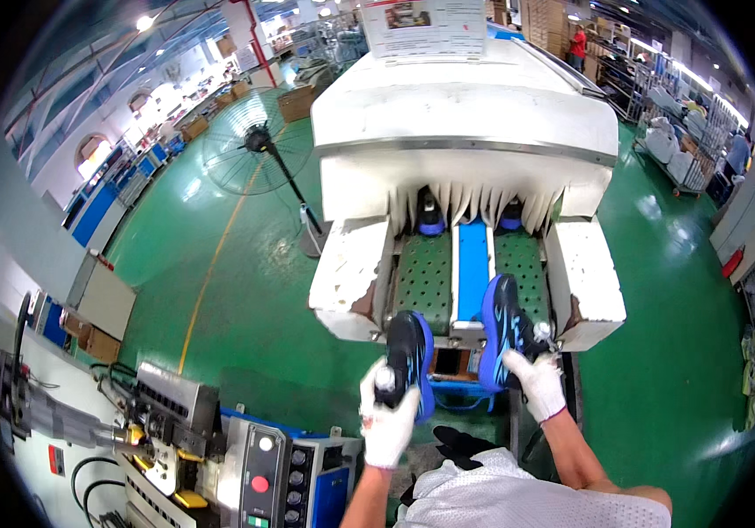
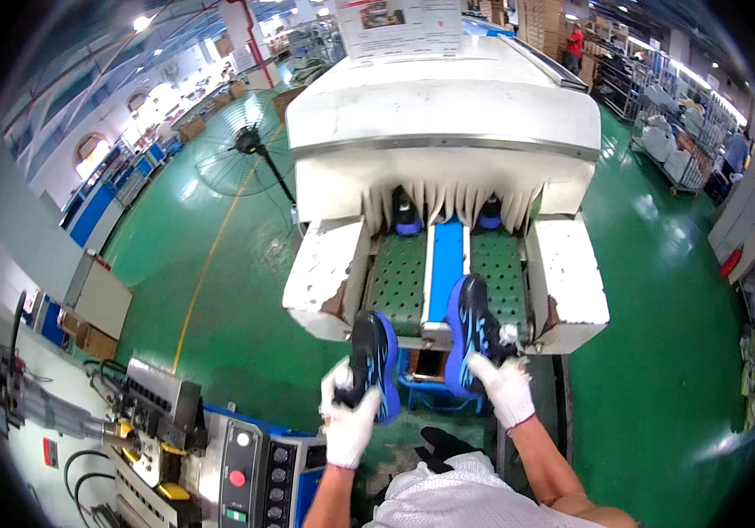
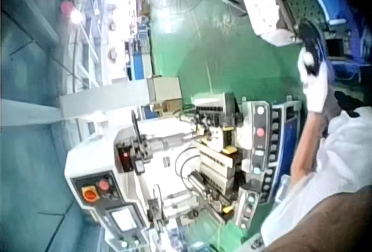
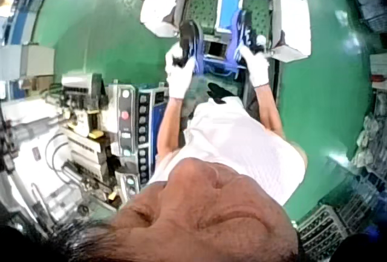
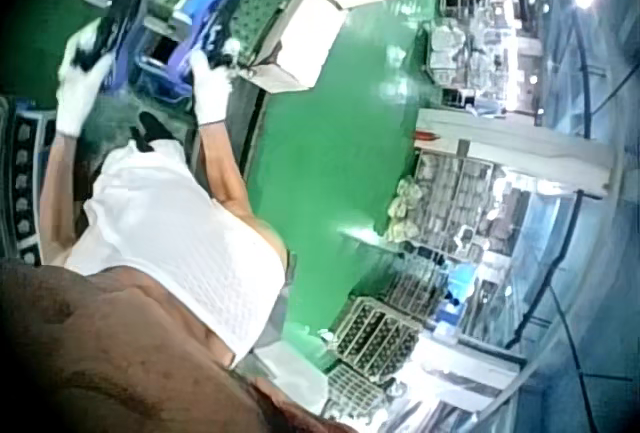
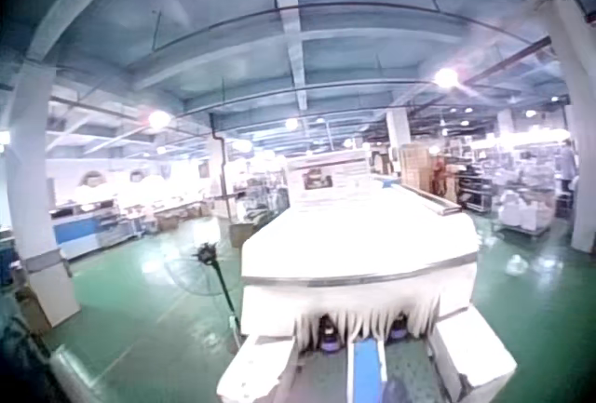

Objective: The person operates multiple industrial machines to process blue sneakers, picking them up from a conveyor belt, placing them into a shaping machine, and then returning them to the conveyor belt.

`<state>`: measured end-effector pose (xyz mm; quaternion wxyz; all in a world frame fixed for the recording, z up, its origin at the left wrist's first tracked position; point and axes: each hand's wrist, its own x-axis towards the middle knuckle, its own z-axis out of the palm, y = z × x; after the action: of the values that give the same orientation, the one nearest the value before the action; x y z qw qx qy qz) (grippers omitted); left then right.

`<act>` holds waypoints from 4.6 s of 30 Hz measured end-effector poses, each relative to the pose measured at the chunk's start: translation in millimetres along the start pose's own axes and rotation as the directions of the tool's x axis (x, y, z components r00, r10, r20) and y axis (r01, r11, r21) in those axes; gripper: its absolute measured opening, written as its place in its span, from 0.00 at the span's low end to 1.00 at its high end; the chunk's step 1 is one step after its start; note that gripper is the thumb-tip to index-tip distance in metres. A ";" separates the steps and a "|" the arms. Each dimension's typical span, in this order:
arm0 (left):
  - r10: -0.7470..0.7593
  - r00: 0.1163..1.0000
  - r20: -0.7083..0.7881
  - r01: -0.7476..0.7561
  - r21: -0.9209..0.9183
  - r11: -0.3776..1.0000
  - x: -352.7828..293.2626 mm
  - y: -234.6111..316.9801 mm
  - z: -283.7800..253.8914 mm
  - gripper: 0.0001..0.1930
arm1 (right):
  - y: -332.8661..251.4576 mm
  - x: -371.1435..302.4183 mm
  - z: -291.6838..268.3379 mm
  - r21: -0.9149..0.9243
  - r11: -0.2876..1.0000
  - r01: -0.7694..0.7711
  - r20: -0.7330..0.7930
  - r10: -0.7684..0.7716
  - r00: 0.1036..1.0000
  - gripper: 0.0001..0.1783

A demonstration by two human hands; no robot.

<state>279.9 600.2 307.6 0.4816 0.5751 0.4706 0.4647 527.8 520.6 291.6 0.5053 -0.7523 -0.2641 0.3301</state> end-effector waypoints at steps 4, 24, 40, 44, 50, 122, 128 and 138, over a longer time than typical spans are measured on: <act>0.293 0.954 0.064 -0.295 0.372 0.880 132.7 -14.7 76.5 0.33 | -16.5 97.5 -18.4 -0.345 0.902 0.259 -0.244 -0.353 0.903 0.50; -0.545 0.591 -0.595 0.800 0.345 0.491 -306.8 -205.7 -173.5 0.20 | 93.7 -16.7 248.5 -0.109 0.833 0.542 0.993 0.121 0.013 0.28; 0.263 -0.711 -0.652 0.703 -0.648 0.294 -976.1 -174.6 -145.8 0.33 | 167.6 -260.2 334.2 0.116 0.038 0.992 0.856 0.503 -0.120 0.34; -0.106 -0.772 -0.627 0.576 -0.760 0.300 -1064.6 -176.0 -188.1 0.32 | 145.5 -325.7 309.8 0.321 -0.155 0.934 0.777 0.607 -0.167 0.34; -0.024 -0.657 -0.753 0.751 -0.657 0.072 -1089.9 -248.9 -147.2 0.33 | 183.9 -337.2 332.5 0.465 -0.149 0.873 0.734 0.616 -0.286 0.31; 0.273 -0.234 -0.933 0.678 0.045 0.733 -556.3 17.8 -559.9 0.34 | -72.4 -669.2 535.3 -0.429 0.903 0.011 0.848 0.406 -0.340 0.19; 0.036 -0.396 -0.918 0.692 -0.272 0.668 -613.7 -24.4 -369.9 0.33 | 59.1 -820.9 755.2 -0.141 0.986 0.089 0.958 0.158 -0.240 0.11; -0.158 -0.828 -0.538 0.400 -0.764 0.506 -578.3 -186.4 -170.3 0.32 | 177.3 -861.2 878.6 0.269 0.013 0.963 0.956 -0.125 -0.265 0.17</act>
<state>21.8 65.6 93.6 -0.0633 -0.4135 0.8455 0.3319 -685.2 343.8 85.4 -0.0067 -0.2139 -0.9636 0.1604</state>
